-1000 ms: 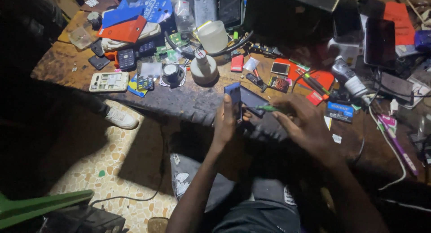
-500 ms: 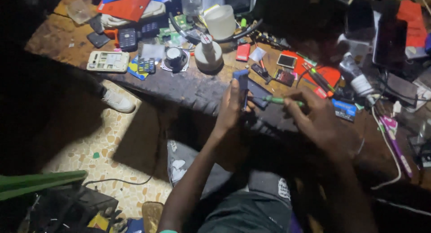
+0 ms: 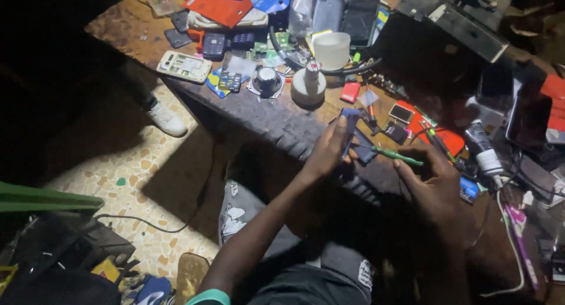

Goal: Disassembling and inspecting a mobile phone using a screwdriver and prying tools on a cluttered workbench.

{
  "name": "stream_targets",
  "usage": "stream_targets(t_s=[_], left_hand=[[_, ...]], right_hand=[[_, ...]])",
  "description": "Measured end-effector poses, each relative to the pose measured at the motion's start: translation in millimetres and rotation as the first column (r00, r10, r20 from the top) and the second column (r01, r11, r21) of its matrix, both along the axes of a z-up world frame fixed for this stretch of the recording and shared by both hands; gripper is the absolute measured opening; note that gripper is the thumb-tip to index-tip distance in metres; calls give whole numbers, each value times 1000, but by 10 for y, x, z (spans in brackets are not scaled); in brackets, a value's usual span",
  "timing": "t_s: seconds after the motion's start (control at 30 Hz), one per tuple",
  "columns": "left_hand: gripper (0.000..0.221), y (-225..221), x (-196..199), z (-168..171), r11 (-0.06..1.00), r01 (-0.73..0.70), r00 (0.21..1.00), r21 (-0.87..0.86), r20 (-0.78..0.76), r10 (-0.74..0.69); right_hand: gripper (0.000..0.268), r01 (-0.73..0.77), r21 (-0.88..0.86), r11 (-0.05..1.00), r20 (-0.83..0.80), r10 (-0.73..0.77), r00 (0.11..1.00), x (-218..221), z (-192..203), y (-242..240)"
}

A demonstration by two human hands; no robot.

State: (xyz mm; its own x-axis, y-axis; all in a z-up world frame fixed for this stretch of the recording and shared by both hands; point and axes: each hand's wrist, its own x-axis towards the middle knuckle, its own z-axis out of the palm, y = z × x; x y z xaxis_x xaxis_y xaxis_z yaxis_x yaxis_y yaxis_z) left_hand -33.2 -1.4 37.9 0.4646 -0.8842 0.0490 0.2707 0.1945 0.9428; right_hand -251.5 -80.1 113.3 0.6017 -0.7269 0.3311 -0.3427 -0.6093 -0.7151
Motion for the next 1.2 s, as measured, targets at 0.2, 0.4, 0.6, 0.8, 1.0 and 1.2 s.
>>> stream_targets(t_s=[0.2,0.4,0.6,0.8,1.0,1.2], left_hand=[[68,208,8,418,995,87,987,-43,-132,-92],[87,280,43,437,989,125,991,76,29,-127],[91,313,-116,471,949,256,966,182,-77,-246],[80,85,-103,56,962,274,912,-13,-313,-265],[90,138,-82,66,895,329,743,-300,-502,-442],[99,201,-89,129,900,338,746,-276,-505,-435]], right_hand=[[22,63,78,995,-24,-61,998,-16,316,185],[23,118,72,990,14,-120,993,-108,245,86],[21,116,156,981,-70,-106,992,74,240,284],[23,183,-55,982,-63,-187,980,-159,395,425],[19,132,-110,985,-112,-145,983,-257,304,757],[17,-14,-108,994,-99,3,995,-122,273,861]])
